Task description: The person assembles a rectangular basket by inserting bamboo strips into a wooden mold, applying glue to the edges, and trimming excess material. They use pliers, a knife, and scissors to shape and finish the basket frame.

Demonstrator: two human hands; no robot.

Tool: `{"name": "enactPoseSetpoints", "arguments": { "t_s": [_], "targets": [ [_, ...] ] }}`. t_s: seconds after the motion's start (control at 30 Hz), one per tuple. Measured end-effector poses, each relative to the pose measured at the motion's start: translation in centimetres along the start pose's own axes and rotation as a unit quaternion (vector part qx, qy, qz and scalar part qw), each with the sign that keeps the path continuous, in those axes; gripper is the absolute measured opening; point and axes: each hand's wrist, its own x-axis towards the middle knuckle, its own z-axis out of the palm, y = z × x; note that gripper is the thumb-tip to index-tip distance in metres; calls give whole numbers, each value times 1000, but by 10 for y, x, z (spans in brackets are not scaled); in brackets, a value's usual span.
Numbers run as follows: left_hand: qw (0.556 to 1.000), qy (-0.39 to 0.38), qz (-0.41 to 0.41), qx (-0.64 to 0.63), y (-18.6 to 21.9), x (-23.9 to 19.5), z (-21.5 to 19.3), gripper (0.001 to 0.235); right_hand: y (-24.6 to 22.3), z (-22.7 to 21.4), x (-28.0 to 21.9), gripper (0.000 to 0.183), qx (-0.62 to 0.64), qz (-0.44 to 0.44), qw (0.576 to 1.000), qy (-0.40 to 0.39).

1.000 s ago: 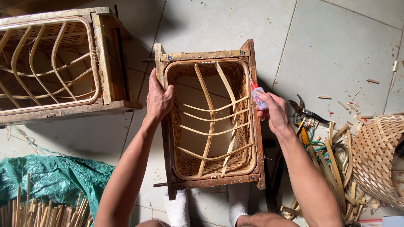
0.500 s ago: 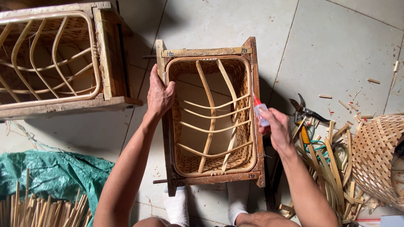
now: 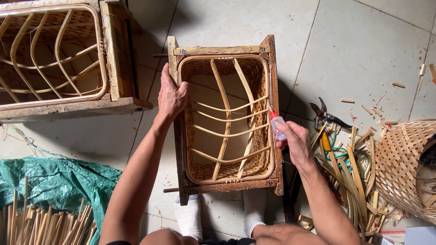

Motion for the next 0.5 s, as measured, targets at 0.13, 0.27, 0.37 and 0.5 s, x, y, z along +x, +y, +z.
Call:
{"name": "enactPoseSetpoints", "arguments": {
  "t_s": [0.13,0.27,0.37,0.5],
  "targets": [
    [1000,2,9,1,-3,0,1,79,13,-4,-28,40,13,-23,1000,6],
    [1000,-4,1,-3,-5,1,1,78,13,-3,-47,40,20,19,999,17],
    [1000,6,22,-4,-4,1,3,77,7,-1,-49,40,19,33,999,16],
    [1000,1,10,-9,-4,0,0,79,1,1,-43,39,16,47,999,14]
  ]
}}
